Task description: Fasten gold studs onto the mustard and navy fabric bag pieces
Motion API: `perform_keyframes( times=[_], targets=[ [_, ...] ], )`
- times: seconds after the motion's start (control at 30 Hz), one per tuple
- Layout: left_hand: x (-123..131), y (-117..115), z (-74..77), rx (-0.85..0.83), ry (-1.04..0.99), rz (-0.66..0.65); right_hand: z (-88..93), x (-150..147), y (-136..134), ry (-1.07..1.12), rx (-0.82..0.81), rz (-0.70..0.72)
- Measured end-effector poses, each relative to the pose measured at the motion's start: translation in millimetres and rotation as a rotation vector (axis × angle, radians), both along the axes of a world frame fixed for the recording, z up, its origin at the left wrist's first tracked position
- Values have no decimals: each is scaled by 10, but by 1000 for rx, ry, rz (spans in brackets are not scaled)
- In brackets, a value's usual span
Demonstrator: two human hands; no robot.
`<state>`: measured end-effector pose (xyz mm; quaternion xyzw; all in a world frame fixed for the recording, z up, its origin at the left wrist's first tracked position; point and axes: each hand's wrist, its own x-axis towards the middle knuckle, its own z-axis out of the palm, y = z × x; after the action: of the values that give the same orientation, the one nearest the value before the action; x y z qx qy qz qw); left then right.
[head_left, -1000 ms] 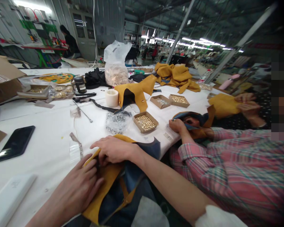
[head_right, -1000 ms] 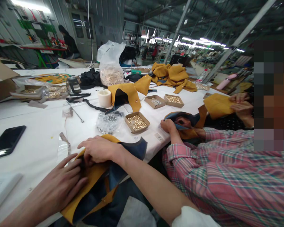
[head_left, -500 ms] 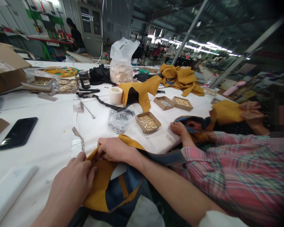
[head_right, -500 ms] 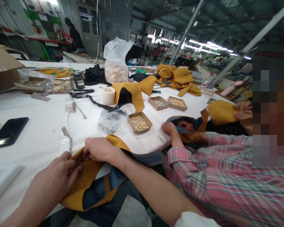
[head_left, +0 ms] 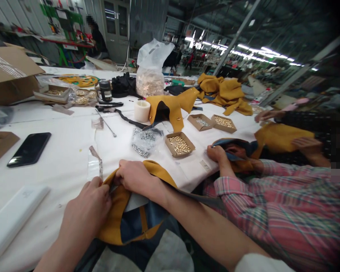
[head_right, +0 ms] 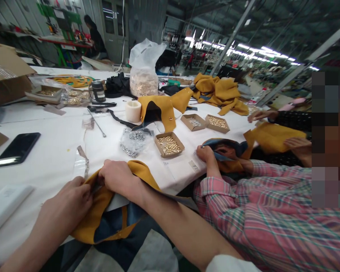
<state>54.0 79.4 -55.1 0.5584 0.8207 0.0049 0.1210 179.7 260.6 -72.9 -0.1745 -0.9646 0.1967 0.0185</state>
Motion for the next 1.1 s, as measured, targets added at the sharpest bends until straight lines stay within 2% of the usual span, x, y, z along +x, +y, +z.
perform_keyframes(
  times=[0.17,0.27,0.4,0.53,0.7,0.8,0.9,1.0,1.1],
  targets=[
    [-186,23,-81,70,-285,-73,6,-2,4,-26,-22,-22],
    [-256,99,-163,137,-340,-123,-45,29,42,19,-12,-21],
    [-230,83,-277,206,-353,-66,-76,28,148,114,-26,130],
    [-73,-15,-281,251,-324,23,-54,22,257,95,-145,243],
    [198,-63,-162,208,-25,54,-37,52,253,107,-232,223],
    [257,-46,-121,209,70,60,-13,55,202,70,-231,176],
    [187,-22,-155,253,10,40,18,38,171,15,-175,131],
    [55,-30,-242,295,-179,25,37,22,177,-4,-145,115],
    [-24,-110,-310,265,-259,-25,31,22,195,-17,-147,111]
  ],
)
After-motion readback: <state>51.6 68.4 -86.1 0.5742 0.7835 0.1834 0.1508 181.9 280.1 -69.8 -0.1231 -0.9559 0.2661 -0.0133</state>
